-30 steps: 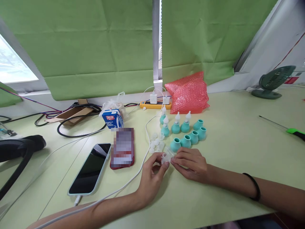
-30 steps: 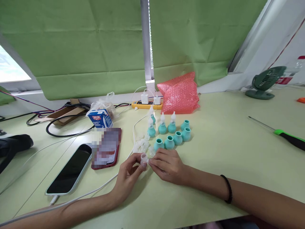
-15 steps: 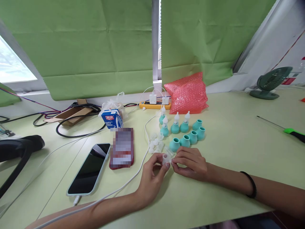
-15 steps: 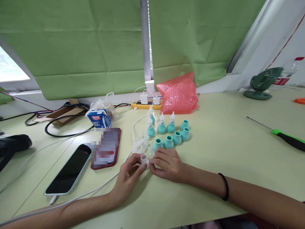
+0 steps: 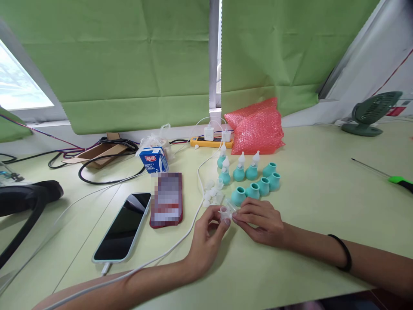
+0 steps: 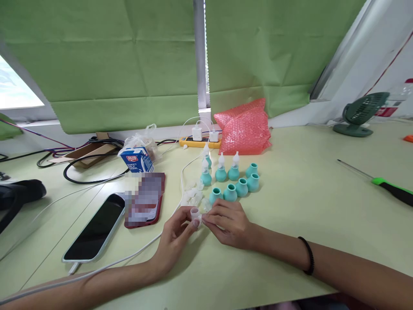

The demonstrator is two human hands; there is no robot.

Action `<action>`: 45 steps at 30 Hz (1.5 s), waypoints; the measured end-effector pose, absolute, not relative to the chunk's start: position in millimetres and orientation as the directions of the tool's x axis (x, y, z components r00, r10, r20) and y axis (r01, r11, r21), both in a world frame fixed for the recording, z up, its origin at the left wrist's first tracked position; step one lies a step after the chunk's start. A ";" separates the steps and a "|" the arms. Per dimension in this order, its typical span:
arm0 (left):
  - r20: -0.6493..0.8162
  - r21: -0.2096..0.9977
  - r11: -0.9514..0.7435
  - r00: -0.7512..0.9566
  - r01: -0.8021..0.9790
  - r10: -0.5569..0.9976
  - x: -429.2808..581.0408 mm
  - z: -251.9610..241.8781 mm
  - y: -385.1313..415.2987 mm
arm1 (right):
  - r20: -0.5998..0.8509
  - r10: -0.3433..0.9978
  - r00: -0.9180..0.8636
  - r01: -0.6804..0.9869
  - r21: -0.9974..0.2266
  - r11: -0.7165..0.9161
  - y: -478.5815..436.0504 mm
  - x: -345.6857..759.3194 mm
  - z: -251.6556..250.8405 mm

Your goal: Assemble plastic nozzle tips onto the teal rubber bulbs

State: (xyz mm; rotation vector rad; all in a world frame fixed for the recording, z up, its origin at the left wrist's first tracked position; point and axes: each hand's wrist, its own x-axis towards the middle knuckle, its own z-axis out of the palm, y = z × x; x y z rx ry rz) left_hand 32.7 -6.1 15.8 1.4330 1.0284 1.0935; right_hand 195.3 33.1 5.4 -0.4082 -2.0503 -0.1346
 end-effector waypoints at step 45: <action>0.122 0.984 -0.150 0.242 0.098 0.962 32.2 17.1 -7.1 | 0.865 0.268 -0.424 0.367 -0.106 0.924 30.6 192.0 9.6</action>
